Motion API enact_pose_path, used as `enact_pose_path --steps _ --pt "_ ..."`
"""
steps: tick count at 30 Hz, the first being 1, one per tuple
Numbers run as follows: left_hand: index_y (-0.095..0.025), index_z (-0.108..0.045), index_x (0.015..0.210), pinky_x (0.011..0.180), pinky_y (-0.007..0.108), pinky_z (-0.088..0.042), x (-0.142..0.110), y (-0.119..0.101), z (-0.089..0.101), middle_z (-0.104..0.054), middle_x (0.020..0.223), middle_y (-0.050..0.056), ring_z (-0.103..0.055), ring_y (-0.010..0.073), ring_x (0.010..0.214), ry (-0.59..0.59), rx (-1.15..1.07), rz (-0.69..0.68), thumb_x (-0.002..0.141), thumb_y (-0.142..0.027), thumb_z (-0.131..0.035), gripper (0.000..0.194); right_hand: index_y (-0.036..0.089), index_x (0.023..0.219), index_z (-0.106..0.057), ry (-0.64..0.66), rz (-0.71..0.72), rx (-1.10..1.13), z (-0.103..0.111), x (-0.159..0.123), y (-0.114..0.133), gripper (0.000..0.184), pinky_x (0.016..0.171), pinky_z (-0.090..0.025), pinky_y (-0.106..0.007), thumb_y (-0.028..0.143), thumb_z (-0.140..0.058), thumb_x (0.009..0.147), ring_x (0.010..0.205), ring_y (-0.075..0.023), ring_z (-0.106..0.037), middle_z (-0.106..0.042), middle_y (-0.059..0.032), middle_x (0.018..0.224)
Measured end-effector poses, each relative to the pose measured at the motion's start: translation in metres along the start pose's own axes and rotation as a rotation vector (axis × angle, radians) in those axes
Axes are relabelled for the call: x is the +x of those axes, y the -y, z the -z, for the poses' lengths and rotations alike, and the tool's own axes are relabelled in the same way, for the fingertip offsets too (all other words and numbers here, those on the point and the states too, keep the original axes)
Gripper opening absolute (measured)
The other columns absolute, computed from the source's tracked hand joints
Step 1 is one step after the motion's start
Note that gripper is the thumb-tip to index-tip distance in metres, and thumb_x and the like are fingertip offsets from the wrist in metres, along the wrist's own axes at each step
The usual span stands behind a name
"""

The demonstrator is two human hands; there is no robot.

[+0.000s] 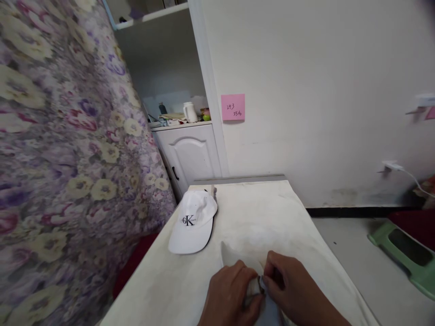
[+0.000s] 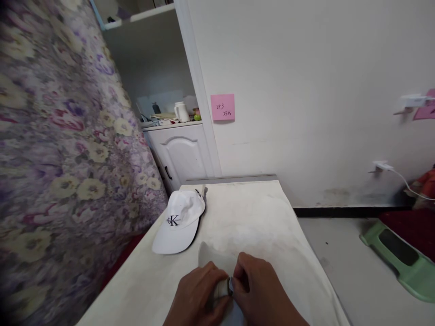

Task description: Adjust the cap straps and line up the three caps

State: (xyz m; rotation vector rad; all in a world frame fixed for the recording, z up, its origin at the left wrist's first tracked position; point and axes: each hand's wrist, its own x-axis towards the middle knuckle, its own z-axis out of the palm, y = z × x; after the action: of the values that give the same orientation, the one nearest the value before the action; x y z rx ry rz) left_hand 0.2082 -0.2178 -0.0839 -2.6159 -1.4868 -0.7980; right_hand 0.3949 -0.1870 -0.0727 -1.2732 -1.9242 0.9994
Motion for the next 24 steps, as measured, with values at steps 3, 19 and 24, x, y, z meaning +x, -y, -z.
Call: enact_pose_path --steps 3,19,24 --pt "-0.021 -0.064 0.093 0.059 0.034 -0.049 0.001 -0.001 0.002 -0.070 0.081 0.004 -0.067 0.0220 0.069 0.044 0.014 -0.001 0.073 -0.016 -0.071 0.022 0.022 0.068 -0.052 0.046 -0.012 0.005 0.002 -0.001 -0.002 0.014 0.058 -0.041 -0.028 0.010 -0.055 0.073 0.062 -0.0162 -0.057 -0.061 0.0020 0.065" --pt "-0.021 -0.063 0.095 0.061 0.033 -0.043 0.001 -0.001 -0.003 -0.069 0.083 0.002 -0.066 0.0211 0.070 0.155 0.024 -0.027 0.077 -0.021 -0.074 0.021 0.023 0.075 -0.057 0.124 0.033 -0.050 0.009 -0.007 -0.008 0.012 0.067 -0.043 -0.031 0.016 -0.052 0.084 0.073 -0.0185 -0.058 -0.065 0.0001 0.077" --pt "-0.021 -0.064 0.097 0.063 0.033 -0.043 0.002 -0.002 -0.003 -0.069 0.085 0.003 -0.067 0.0228 0.074 0.203 0.011 0.020 0.073 -0.018 -0.075 0.026 0.022 0.075 -0.057 0.107 0.064 -0.056 0.005 -0.007 -0.007 0.012 0.067 -0.044 -0.031 0.012 -0.053 0.080 0.072 -0.0182 -0.059 -0.067 0.0005 0.077"
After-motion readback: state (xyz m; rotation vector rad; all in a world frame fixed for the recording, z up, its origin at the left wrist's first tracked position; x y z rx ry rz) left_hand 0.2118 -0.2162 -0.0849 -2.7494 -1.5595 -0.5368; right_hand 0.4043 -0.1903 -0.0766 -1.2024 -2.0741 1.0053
